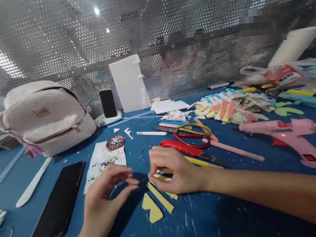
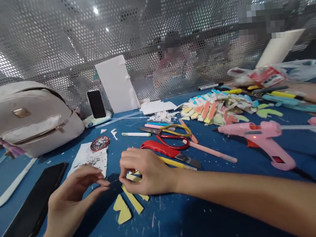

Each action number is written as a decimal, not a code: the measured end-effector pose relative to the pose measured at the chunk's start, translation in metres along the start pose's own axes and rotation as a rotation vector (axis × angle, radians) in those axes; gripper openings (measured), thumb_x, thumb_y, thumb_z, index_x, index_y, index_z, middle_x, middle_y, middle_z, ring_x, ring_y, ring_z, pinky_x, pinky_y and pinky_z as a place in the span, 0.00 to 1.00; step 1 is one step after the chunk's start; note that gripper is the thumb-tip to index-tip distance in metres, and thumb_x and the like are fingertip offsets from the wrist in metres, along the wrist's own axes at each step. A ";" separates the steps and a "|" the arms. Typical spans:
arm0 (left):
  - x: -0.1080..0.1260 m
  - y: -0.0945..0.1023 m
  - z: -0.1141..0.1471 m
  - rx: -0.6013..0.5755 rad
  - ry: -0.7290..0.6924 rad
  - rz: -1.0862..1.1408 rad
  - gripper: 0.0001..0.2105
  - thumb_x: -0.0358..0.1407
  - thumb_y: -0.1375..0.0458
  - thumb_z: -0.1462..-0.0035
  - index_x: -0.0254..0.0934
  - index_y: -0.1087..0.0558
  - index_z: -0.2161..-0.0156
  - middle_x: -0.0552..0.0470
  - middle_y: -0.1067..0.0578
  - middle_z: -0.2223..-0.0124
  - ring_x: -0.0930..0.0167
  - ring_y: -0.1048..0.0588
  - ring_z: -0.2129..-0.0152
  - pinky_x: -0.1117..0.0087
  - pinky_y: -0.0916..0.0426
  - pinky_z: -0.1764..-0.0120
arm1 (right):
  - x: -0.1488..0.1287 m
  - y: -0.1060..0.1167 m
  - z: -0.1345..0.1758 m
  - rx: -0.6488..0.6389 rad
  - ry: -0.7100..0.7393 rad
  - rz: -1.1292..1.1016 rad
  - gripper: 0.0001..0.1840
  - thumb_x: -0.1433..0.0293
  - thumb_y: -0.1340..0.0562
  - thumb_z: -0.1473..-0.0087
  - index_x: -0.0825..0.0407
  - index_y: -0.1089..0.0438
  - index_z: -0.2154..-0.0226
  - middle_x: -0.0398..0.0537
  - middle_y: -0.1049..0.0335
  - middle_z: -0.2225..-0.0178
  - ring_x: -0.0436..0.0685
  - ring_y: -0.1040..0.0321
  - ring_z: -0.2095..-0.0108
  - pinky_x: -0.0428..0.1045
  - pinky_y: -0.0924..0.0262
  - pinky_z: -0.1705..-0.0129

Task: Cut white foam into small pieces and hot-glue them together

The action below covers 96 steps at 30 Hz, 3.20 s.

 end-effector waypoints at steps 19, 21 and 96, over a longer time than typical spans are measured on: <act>0.007 0.000 -0.002 -0.048 -0.037 0.024 0.16 0.23 0.38 0.45 0.45 0.28 0.55 0.57 0.26 0.62 0.74 0.19 0.68 0.77 0.23 0.59 | -0.004 0.002 -0.001 0.072 0.100 -0.002 0.07 0.78 0.40 0.48 0.52 0.37 0.74 0.40 0.42 0.76 0.50 0.46 0.74 0.46 0.52 0.71; 0.006 -0.001 -0.002 -0.052 -0.037 0.027 0.15 0.23 0.38 0.44 0.45 0.28 0.55 0.57 0.27 0.62 0.74 0.19 0.68 0.77 0.23 0.60 | -0.005 0.003 -0.001 0.080 0.100 -0.001 0.07 0.79 0.40 0.49 0.53 0.37 0.74 0.39 0.43 0.76 0.49 0.47 0.74 0.46 0.52 0.71; 0.016 -0.006 -0.002 -0.019 -0.133 0.025 0.12 0.23 0.37 0.47 0.42 0.25 0.60 0.53 0.28 0.60 0.72 0.21 0.68 0.71 0.21 0.63 | -0.007 -0.001 -0.001 0.036 0.121 0.023 0.08 0.79 0.40 0.49 0.52 0.38 0.74 0.39 0.43 0.76 0.50 0.47 0.74 0.46 0.52 0.72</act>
Point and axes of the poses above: each hand's wrist, its own z-axis away from the middle knuckle, its own y-axis out of the back of the hand, x = y × z, the point moved 6 cm from there along -z, towards the middle knuckle
